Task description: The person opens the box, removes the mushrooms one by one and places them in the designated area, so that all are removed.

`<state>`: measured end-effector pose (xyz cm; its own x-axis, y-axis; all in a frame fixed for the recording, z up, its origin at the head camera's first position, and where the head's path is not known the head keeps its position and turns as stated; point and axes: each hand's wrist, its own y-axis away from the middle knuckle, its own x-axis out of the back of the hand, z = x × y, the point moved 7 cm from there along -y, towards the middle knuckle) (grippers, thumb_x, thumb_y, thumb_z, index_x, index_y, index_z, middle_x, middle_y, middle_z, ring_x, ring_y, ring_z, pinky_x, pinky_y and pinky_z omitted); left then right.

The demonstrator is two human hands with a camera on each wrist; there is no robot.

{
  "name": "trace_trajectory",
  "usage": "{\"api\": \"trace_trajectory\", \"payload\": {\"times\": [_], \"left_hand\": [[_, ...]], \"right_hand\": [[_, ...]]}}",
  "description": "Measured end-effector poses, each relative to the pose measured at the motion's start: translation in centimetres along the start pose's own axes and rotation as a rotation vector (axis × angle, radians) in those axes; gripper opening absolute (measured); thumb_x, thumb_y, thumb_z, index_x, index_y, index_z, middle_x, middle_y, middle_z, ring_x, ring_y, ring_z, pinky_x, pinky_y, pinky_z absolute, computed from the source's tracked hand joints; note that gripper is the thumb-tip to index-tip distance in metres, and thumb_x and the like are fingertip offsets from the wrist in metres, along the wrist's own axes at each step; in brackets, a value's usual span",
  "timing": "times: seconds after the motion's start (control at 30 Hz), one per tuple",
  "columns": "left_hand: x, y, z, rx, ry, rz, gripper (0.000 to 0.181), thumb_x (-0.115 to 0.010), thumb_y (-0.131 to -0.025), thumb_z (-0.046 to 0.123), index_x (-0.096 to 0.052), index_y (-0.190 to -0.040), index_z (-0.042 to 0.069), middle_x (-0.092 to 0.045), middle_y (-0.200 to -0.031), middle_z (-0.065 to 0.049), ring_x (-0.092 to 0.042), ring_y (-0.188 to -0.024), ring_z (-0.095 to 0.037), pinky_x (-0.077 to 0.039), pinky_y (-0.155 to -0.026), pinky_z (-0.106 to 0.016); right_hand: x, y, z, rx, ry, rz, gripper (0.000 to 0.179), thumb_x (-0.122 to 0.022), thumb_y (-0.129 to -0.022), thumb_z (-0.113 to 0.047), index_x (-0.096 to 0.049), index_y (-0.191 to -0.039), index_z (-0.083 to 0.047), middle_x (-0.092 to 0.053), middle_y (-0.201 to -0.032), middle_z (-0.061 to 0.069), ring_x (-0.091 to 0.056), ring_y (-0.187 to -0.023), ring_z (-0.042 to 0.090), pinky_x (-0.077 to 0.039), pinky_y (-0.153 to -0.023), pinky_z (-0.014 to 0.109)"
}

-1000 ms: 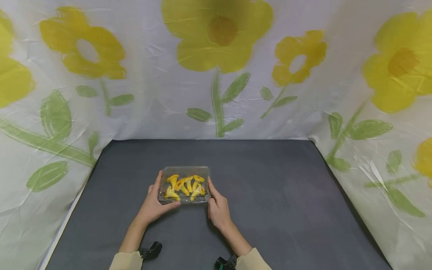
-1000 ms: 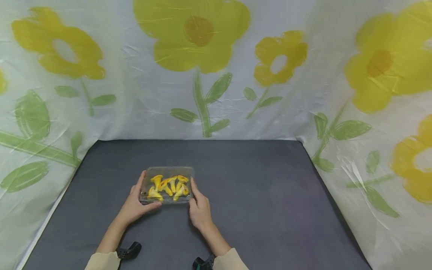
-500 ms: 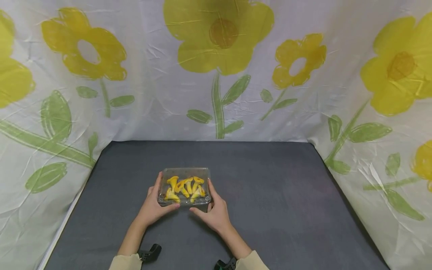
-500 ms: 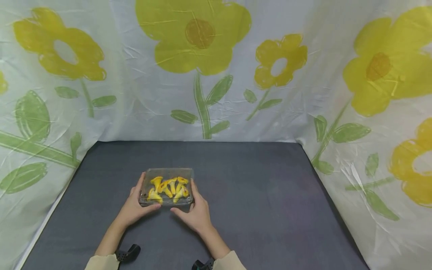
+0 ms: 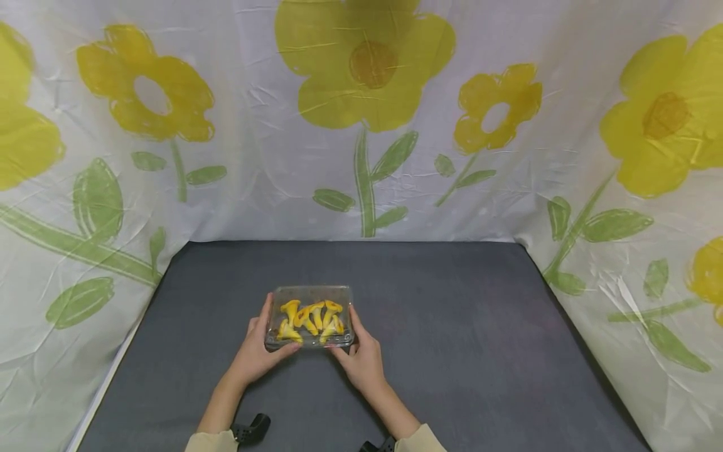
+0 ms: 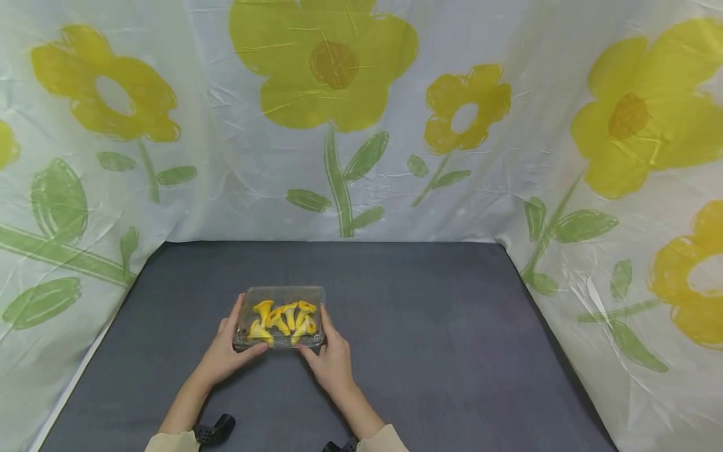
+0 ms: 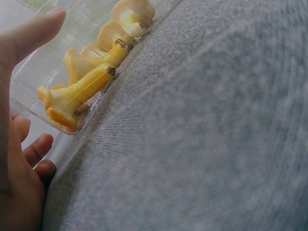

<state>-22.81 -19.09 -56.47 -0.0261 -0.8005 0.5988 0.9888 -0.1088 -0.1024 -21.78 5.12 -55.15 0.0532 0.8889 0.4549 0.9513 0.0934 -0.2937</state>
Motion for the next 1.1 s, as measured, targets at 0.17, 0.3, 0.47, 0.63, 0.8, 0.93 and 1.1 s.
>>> {"api": "trace_trajectory", "payload": {"times": [0.17,0.3,0.47,0.63,0.8,0.93,1.1], "left_hand": [[0.1,0.07,0.26,-0.028,-0.015,0.004,0.117,-0.084,-0.092,0.035,-0.001,-0.173,0.019,-0.034,-0.153,-0.035,-0.044,-0.137,-0.054,-0.04,-0.103,-0.078],[0.07,0.04,0.24,-0.026,-0.006,-0.005,0.114,-0.081,-0.094,0.035,0.0,-0.173,0.019,-0.032,-0.155,-0.034,-0.042,-0.139,-0.055,-0.038,-0.104,-0.079],[0.02,0.11,0.45,-0.054,0.013,-0.018,0.111,-0.079,-0.096,0.032,0.0,-0.173,0.017,-0.032,-0.156,-0.034,-0.042,-0.137,-0.05,-0.038,-0.104,-0.078],[-0.02,0.27,0.53,-0.072,0.02,-0.03,0.108,-0.076,-0.098,0.031,0.0,-0.173,0.018,-0.031,-0.159,-0.033,-0.041,-0.137,-0.047,-0.039,-0.103,-0.077],[-0.08,0.28,0.67,-0.087,0.07,-0.036,0.099,-0.071,-0.102,0.026,-0.002,-0.173,0.018,-0.026,-0.167,-0.03,-0.038,-0.138,-0.045,-0.034,-0.105,-0.077],[-0.08,0.21,0.86,-0.114,0.089,-0.034,0.092,-0.065,-0.104,0.022,-0.003,-0.173,0.016,-0.023,-0.17,-0.028,-0.036,-0.135,-0.041,-0.032,-0.105,-0.077],[-0.09,0.19,0.91,-0.105,0.112,-0.052,0.088,-0.06,-0.105,0.022,-0.004,-0.172,0.013,-0.024,-0.167,-0.029,-0.033,-0.135,-0.04,-0.029,-0.106,-0.079]], "right_hand": [[0.01,0.01,0.12,-0.007,-0.006,-0.002,0.092,-0.089,-0.088,-0.02,-0.039,-0.164,-0.006,-0.064,-0.081,0.005,-0.035,-0.044,-0.007,-0.037,-0.044,0.014],[-0.02,-0.04,0.2,-0.013,-0.018,-0.004,0.091,-0.089,-0.089,-0.017,-0.039,-0.164,-0.007,-0.064,-0.08,0.006,-0.036,-0.044,-0.007,-0.037,-0.044,0.014],[-0.05,0.0,0.25,-0.021,-0.047,-0.013,0.089,-0.087,-0.091,-0.013,-0.038,-0.165,-0.008,-0.062,-0.072,0.003,-0.034,-0.041,-0.008,-0.035,-0.042,0.013],[0.04,0.1,0.16,-0.024,-0.055,-0.017,0.089,-0.086,-0.091,-0.013,-0.038,-0.165,-0.009,-0.06,-0.065,0.0,-0.031,-0.039,-0.01,-0.033,-0.041,0.012],[0.08,0.13,0.14,-0.01,-0.061,-0.021,0.089,-0.087,-0.091,-0.014,-0.037,-0.165,-0.007,-0.054,-0.055,0.001,-0.029,-0.039,-0.01,-0.031,-0.04,0.011],[0.06,0.09,0.19,-0.005,-0.065,-0.028,0.09,-0.087,-0.091,-0.015,-0.037,-0.165,-0.007,-0.049,-0.051,-0.001,-0.028,-0.039,-0.011,-0.03,-0.041,0.01],[0.03,0.0,0.22,0.001,-0.065,-0.035,0.089,-0.086,-0.092,-0.015,-0.036,-0.165,-0.005,-0.051,-0.055,-0.002,-0.027,-0.039,-0.011,-0.029,-0.041,0.011]]}}
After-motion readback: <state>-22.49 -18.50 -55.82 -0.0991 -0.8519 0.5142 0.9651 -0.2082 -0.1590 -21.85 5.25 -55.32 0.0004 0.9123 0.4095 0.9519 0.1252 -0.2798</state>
